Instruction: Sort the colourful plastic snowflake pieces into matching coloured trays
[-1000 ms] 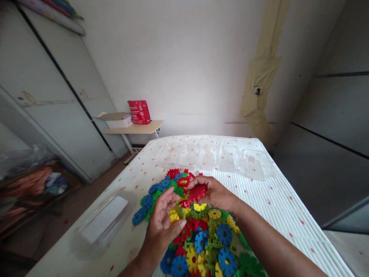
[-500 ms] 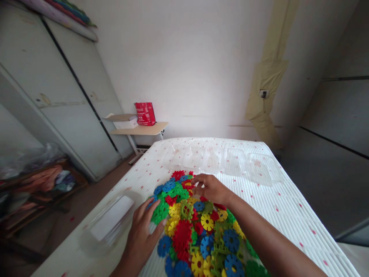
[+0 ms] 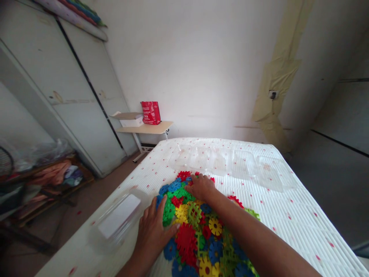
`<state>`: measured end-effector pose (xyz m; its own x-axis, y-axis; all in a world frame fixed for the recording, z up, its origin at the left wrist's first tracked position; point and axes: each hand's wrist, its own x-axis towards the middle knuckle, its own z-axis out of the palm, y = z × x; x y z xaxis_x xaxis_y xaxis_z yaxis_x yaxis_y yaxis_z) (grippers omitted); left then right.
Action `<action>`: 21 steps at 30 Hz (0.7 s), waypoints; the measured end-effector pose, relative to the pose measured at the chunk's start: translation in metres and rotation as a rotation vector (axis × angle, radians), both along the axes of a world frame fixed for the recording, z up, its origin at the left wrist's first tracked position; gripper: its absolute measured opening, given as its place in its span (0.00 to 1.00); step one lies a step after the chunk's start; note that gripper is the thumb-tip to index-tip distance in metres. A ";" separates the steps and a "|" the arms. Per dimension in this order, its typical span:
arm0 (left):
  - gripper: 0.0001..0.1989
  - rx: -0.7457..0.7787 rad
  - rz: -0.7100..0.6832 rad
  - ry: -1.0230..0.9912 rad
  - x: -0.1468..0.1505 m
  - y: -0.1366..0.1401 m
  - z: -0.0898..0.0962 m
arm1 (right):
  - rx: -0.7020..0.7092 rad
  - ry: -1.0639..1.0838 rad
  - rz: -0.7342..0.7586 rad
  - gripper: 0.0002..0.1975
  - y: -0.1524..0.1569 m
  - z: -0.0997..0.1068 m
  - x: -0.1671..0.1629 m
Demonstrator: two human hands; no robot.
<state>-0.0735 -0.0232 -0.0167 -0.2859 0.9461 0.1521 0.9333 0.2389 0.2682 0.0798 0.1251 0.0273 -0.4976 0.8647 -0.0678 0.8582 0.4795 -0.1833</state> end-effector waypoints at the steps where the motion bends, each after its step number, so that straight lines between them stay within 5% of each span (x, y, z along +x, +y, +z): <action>1: 0.42 -0.004 -0.006 -0.003 0.000 0.002 0.001 | 0.000 -0.007 -0.001 0.31 -0.001 0.000 -0.001; 13: 0.43 0.066 -0.054 -0.198 0.009 0.014 -0.002 | -0.315 0.161 0.111 0.31 -0.002 0.015 -0.001; 21: 0.38 0.275 -0.132 -0.575 0.016 0.027 -0.003 | -0.713 0.598 0.203 0.31 0.001 0.001 0.001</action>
